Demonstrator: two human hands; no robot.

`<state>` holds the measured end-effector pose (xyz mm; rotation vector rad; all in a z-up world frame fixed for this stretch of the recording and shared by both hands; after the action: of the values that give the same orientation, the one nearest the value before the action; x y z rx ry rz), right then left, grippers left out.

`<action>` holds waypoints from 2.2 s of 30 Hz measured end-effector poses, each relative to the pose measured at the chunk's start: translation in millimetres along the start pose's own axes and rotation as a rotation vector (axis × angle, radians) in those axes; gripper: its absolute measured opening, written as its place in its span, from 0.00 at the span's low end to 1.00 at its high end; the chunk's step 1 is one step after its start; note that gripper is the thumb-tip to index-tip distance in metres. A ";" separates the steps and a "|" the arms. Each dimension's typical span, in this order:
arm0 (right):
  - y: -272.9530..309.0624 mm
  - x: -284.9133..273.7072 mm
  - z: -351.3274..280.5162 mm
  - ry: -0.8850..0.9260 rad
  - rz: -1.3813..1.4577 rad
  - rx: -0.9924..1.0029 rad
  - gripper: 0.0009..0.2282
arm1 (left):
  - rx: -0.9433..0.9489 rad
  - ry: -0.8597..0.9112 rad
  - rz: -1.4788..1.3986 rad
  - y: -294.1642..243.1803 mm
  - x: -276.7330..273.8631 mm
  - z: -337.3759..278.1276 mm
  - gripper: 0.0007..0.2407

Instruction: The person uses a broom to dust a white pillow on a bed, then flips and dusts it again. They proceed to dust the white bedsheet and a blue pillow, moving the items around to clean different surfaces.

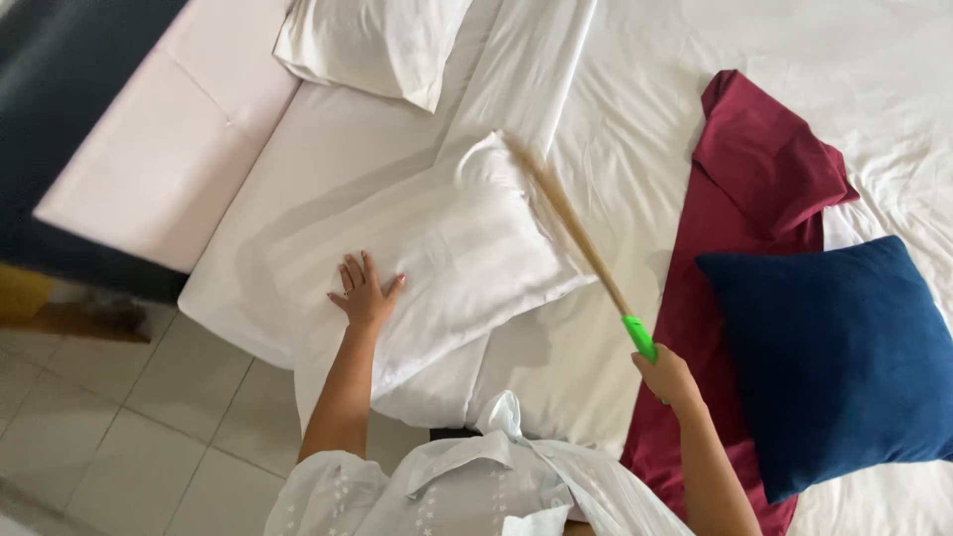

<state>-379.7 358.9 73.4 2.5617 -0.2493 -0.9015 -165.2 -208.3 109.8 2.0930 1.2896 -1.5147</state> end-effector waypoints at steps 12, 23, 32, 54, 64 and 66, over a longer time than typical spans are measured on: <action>34.2 91.8 -22.0 0.037 -0.029 0.113 0.27 | 0.203 0.090 0.154 -65.8 -36.7 76.3 0.44; 41.6 163.8 -45.6 -0.358 1.102 -0.069 0.15 | 0.214 0.328 0.023 -46.6 16.7 290.0 0.47; 110.2 178.9 54.4 -0.191 1.704 -0.272 0.29 | 0.251 0.542 -0.099 -79.4 -73.1 199.9 0.56; 276.2 -132.5 -77.2 -0.119 1.685 -0.832 0.14 | 0.756 -0.005 -0.671 -161.6 -259.4 -37.7 0.19; 255.3 -184.0 -89.2 -0.574 1.319 -1.074 0.17 | 1.048 -0.567 -0.979 -228.8 -254.4 -58.9 0.26; 254.0 -185.7 -91.6 -0.581 1.269 -1.108 0.17 | 0.999 -0.584 -0.892 -245.7 -254.8 -51.0 0.18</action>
<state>-473.6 215.1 352.5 0.7642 -1.0151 -0.8050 -338.4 -162.9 419.3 1.1039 1.4182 -3.3580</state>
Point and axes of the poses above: each hand's wrist, its own z-axis towards the middle knuckle, its own x-axis out of the palm, y = z × x, the point moved 5 cm from there along z, towards the middle knuckle, and after that the axes turned 15 degrees about y, right-handed, at the moved point
